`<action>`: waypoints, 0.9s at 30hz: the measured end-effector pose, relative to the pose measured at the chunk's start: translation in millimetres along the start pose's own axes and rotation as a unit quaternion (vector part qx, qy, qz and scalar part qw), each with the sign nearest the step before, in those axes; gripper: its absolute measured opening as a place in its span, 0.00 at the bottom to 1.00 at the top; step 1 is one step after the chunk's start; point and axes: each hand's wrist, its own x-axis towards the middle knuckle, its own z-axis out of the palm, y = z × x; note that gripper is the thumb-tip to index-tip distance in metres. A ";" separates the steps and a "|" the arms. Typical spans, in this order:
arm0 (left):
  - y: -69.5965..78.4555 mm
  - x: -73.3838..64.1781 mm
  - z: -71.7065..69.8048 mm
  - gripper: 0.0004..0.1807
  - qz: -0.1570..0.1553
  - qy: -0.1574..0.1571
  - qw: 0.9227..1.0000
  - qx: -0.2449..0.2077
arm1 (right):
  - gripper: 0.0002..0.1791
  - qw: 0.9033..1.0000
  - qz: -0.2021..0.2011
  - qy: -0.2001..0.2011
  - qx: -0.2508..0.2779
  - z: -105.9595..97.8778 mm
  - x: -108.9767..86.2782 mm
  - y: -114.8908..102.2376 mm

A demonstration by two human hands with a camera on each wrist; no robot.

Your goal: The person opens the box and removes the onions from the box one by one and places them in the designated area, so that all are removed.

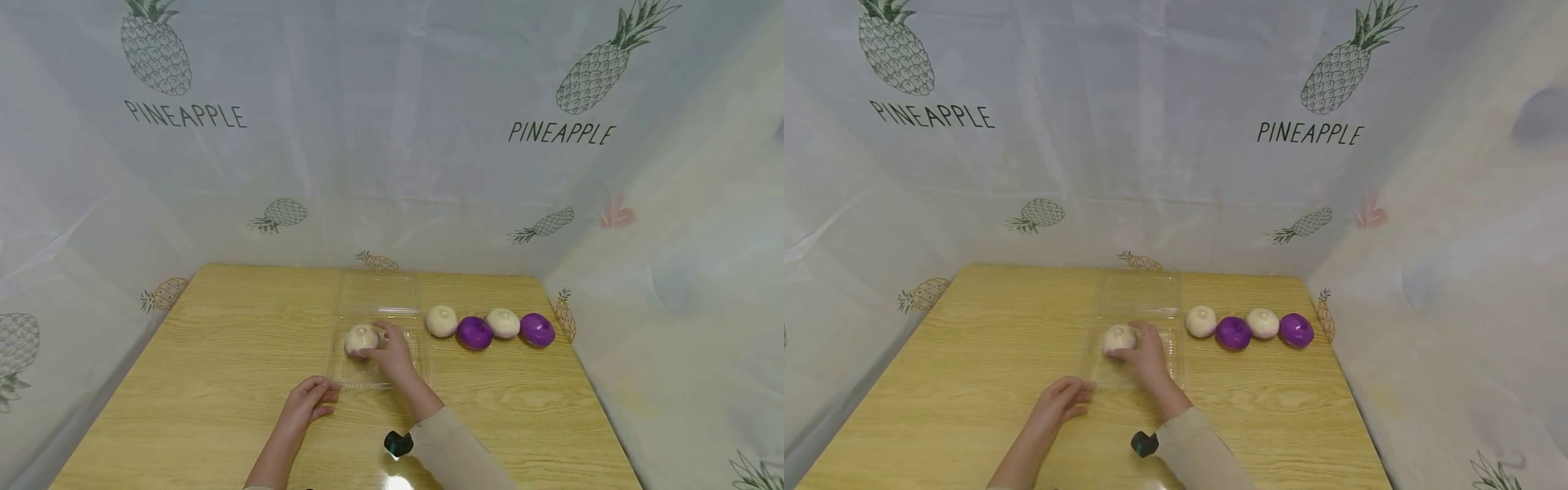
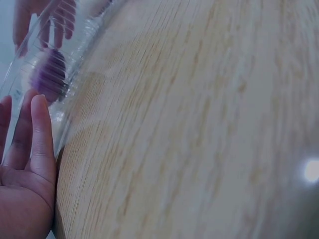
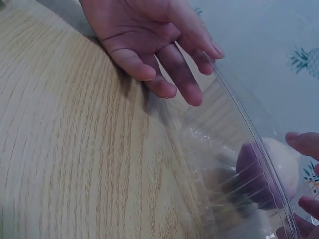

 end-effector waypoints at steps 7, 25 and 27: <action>1.9 -0.9 1.1 0.14 0.005 -0.001 1.000 0.004 | 0.38 1.000 0.003 -0.014 0.000 5.9 5.4 -2.6; -0.4 1.2 0.8 0.16 0.000 0.004 1.000 0.005 | 0.35 0.999 0.031 -0.027 -0.015 14.4 11.6 0.6; -1.0 1.6 0.2 0.16 0.000 0.005 1.000 0.004 | 0.35 0.999 0.029 -0.028 -0.014 13.8 11.0 -0.9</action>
